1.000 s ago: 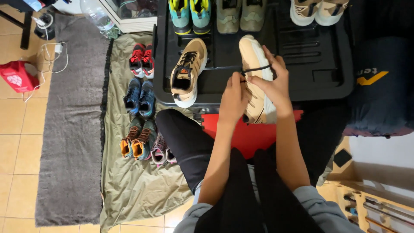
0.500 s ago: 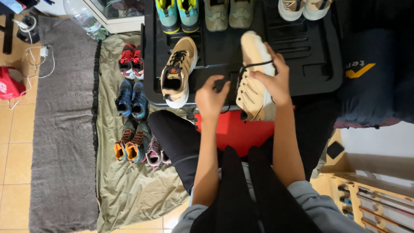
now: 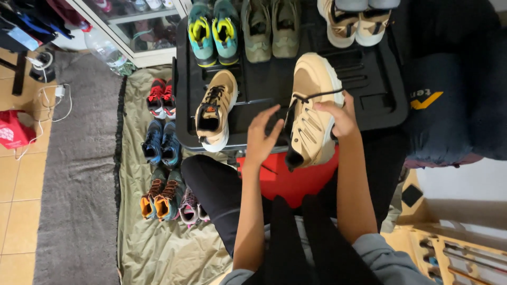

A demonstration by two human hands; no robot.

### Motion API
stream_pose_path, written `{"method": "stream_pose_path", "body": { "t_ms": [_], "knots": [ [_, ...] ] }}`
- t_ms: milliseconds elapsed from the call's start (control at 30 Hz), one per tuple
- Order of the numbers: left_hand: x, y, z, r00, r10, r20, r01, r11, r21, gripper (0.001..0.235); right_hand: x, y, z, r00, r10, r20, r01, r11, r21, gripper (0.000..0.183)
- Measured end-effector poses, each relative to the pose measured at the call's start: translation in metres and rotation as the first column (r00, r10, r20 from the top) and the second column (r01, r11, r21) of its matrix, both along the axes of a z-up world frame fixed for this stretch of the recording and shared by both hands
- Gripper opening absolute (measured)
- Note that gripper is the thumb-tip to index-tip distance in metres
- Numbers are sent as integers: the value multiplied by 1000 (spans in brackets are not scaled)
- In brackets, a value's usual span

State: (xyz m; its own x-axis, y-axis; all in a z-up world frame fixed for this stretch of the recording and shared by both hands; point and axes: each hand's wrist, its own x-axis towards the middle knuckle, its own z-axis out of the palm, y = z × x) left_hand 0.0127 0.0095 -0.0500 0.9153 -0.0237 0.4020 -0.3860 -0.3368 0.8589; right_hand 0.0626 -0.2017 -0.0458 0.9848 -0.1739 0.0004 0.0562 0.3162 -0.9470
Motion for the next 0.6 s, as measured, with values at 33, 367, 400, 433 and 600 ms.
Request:
{"method": "stream_pose_path", "body": {
  "t_ms": [33, 367, 400, 433, 600],
  "knots": [
    [-2, -2, 1, 1000, 3, 9, -3, 1000, -2, 38, -5, 2, 5, 1000, 3, 9, -3, 1000, -2, 47],
    [-12, 9, -2, 955, -166, -245, 189, 980, 70, 6, -15, 16, 26, 979, -198, -54, 202, 976, 75, 42],
    [-15, 12, -8, 864, -263, -428, 286, 958, -11, 11, -15, 20, 32, 970, -236, -57, 242, 963, 118, 41],
    [-13, 13, -11, 867, -262, -424, 285, 959, -9, 11, -13, 16, 24, 971, -235, -52, 240, 963, 120, 41],
    [-2, 29, -19, 843, 0, -538, -17, 1000, -26, 41, -3, 12, -6, 987, -119, -105, 142, 958, 248, 44]
  ]
}}
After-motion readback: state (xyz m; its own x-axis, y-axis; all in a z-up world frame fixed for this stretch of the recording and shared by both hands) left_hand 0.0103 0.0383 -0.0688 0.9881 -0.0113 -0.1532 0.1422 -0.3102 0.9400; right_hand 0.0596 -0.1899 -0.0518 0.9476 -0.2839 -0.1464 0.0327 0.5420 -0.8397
